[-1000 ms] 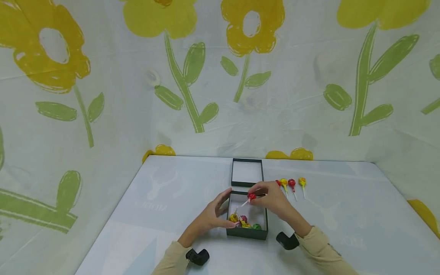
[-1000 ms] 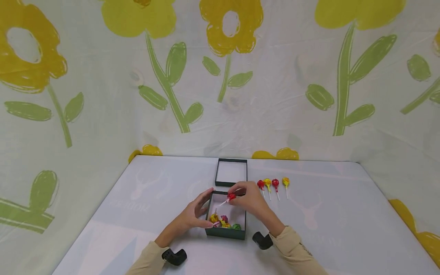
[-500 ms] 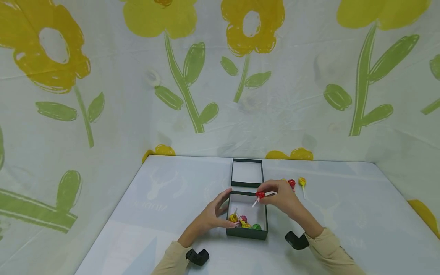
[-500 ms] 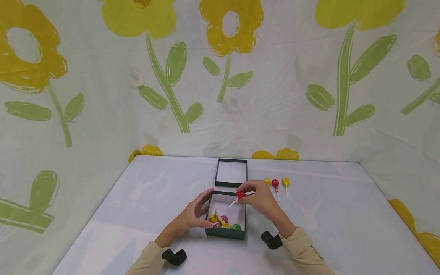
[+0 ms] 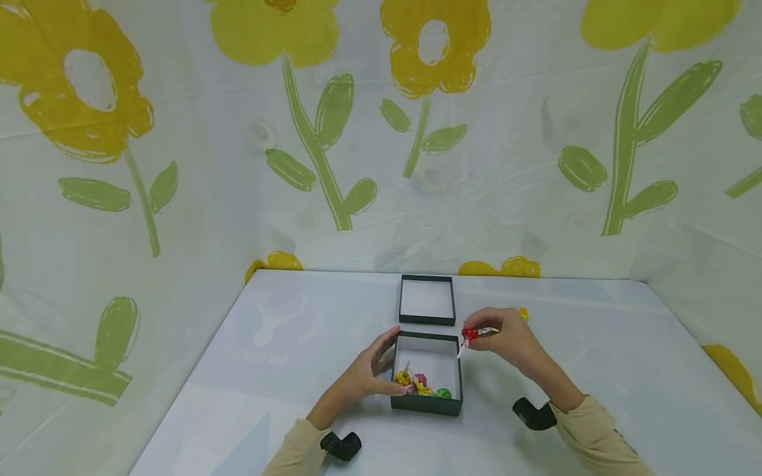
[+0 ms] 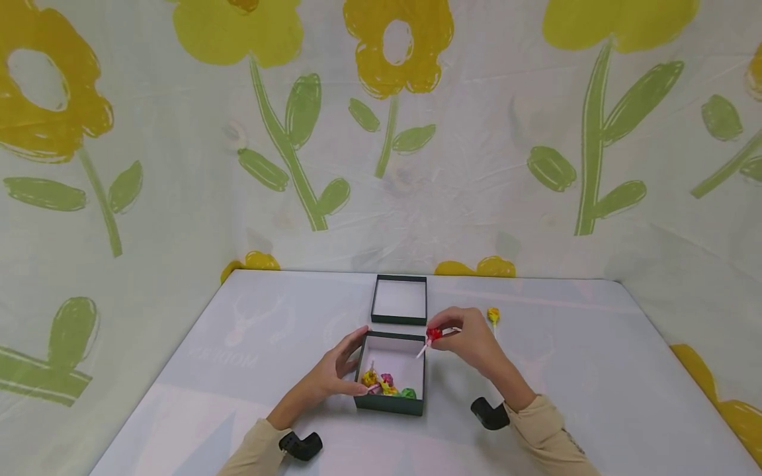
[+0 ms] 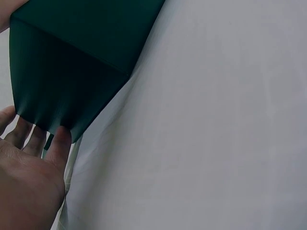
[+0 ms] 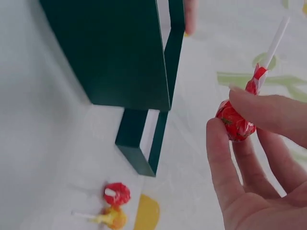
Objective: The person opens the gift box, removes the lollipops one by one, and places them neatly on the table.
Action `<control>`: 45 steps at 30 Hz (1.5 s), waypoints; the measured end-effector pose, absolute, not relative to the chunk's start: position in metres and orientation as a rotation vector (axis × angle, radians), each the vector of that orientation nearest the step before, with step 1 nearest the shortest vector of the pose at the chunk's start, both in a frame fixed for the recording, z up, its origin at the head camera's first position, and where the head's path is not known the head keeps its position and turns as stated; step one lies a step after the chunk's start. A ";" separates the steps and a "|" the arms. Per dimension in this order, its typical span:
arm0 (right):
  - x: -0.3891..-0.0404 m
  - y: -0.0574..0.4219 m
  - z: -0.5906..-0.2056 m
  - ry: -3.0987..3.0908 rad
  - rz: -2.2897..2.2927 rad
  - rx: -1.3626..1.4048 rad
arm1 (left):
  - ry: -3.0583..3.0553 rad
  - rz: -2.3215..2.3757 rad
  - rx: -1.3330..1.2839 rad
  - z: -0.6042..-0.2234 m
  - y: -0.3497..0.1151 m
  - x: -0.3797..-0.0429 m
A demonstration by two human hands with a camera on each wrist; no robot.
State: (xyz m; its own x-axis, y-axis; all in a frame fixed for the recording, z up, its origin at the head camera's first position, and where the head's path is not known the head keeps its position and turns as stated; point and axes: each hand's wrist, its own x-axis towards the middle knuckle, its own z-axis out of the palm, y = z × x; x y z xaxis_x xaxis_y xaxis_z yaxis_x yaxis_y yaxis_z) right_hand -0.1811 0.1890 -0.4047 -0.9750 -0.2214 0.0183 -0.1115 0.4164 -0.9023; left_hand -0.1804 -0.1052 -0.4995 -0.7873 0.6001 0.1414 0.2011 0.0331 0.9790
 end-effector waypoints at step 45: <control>-0.197 0.288 -0.392 2.876 -1.252 -0.436 | 1.981 1.827 0.815 -0.501 -0.105 -0.182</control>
State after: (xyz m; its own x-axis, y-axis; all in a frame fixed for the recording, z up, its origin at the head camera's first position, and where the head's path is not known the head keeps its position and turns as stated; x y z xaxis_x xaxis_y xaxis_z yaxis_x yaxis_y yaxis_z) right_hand -0.1967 0.2876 -0.3920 -0.9618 -0.2400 0.1314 -0.2597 0.6497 -0.7144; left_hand -0.1819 -0.1049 -0.5013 -0.7837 0.6051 0.1402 0.1887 0.0168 0.9819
